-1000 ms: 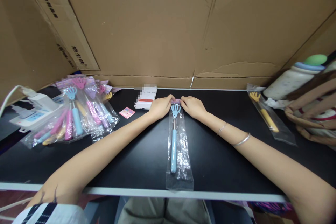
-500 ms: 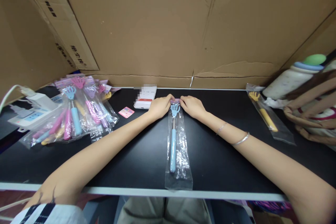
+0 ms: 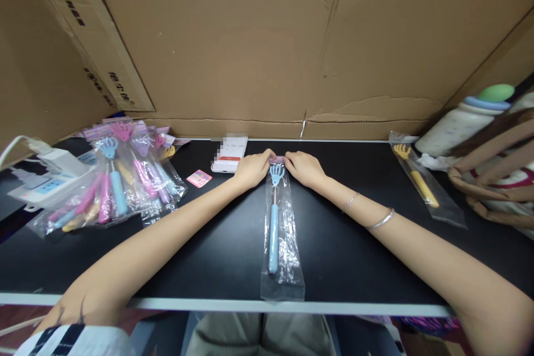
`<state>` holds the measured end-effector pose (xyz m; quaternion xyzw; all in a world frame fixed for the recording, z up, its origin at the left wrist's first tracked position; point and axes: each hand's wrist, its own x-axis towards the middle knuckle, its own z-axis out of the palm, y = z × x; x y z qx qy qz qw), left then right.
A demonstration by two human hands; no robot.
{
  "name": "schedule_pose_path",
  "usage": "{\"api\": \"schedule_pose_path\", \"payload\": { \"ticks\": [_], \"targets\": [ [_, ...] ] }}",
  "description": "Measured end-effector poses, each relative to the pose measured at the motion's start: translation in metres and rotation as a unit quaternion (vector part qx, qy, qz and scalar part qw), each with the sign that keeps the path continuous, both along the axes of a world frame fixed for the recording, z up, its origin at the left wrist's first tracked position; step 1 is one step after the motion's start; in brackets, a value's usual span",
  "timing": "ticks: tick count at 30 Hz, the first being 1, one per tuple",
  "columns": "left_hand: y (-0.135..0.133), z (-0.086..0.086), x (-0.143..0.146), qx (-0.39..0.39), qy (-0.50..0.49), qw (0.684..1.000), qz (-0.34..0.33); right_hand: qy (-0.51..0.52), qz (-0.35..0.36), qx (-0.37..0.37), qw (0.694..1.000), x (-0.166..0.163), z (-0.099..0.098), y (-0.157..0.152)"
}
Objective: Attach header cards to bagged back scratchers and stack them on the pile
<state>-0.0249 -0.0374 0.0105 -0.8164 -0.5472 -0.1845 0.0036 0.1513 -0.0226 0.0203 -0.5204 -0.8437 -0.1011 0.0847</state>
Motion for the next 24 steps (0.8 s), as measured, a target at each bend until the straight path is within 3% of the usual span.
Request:
{"api": "schedule_pose_path", "payload": {
  "ticks": [24],
  "targets": [
    [-0.0025,0.0023,0.0014,-0.012,-0.001,1.000,0.006,0.000,-0.008,-0.023,1.000,-0.0014,0.0022,-0.0023]
  ]
}}
